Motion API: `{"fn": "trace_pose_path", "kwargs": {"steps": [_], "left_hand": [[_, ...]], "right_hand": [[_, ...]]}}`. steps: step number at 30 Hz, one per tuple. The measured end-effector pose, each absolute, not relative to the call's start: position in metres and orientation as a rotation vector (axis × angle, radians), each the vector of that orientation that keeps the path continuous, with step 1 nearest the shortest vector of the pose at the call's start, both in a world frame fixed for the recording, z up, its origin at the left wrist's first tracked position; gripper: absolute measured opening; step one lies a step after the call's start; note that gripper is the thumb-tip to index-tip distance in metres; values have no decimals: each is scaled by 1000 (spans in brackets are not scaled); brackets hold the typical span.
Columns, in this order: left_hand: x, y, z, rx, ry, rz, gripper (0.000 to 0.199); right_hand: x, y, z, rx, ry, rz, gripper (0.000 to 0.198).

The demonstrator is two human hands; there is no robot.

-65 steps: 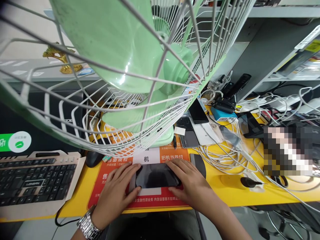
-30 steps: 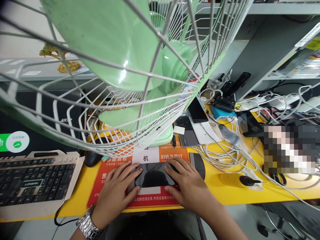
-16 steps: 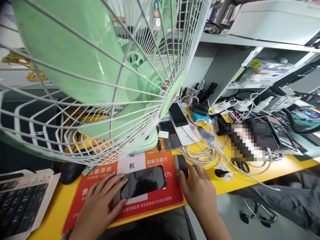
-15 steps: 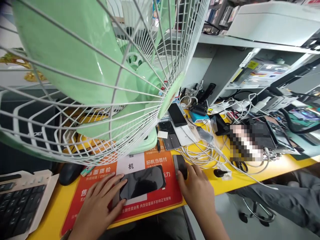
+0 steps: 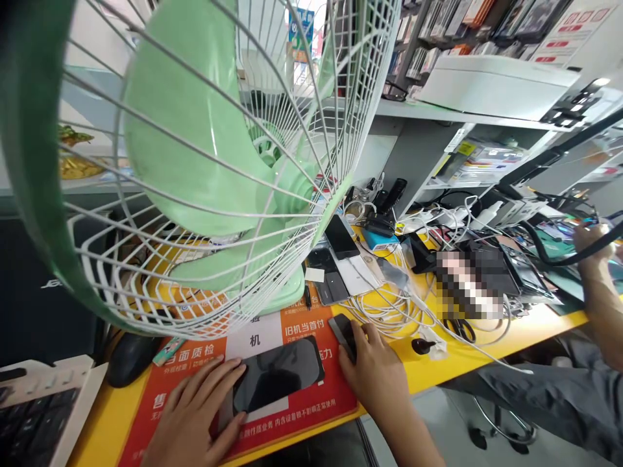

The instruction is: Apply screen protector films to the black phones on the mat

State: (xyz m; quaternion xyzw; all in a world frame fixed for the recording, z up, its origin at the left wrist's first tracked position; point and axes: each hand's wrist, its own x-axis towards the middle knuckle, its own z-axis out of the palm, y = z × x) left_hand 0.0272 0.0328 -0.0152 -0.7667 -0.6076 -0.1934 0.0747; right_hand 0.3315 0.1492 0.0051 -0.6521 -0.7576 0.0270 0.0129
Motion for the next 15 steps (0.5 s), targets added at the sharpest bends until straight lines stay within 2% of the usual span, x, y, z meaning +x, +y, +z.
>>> {"fn": "trace_pose_path", "kwargs": {"steps": [3,6,12,15], "left_hand": [[25,33,-18,-2296,-1811,-570,48],[26,30,-21,-2312,-1851,-527,50],[30,27,-23,-2208,-2015,-518,60],[31,28,-22,-2222,-1981,-555,59]], "right_hand": [[343,155,-3,-1994,-2236,336,56],[345,158,-4,-1952,-2218,449,38],[318,145,3,-1959,-2159,439,40],[298,135,3,-1893,-2282,251,38]]}}
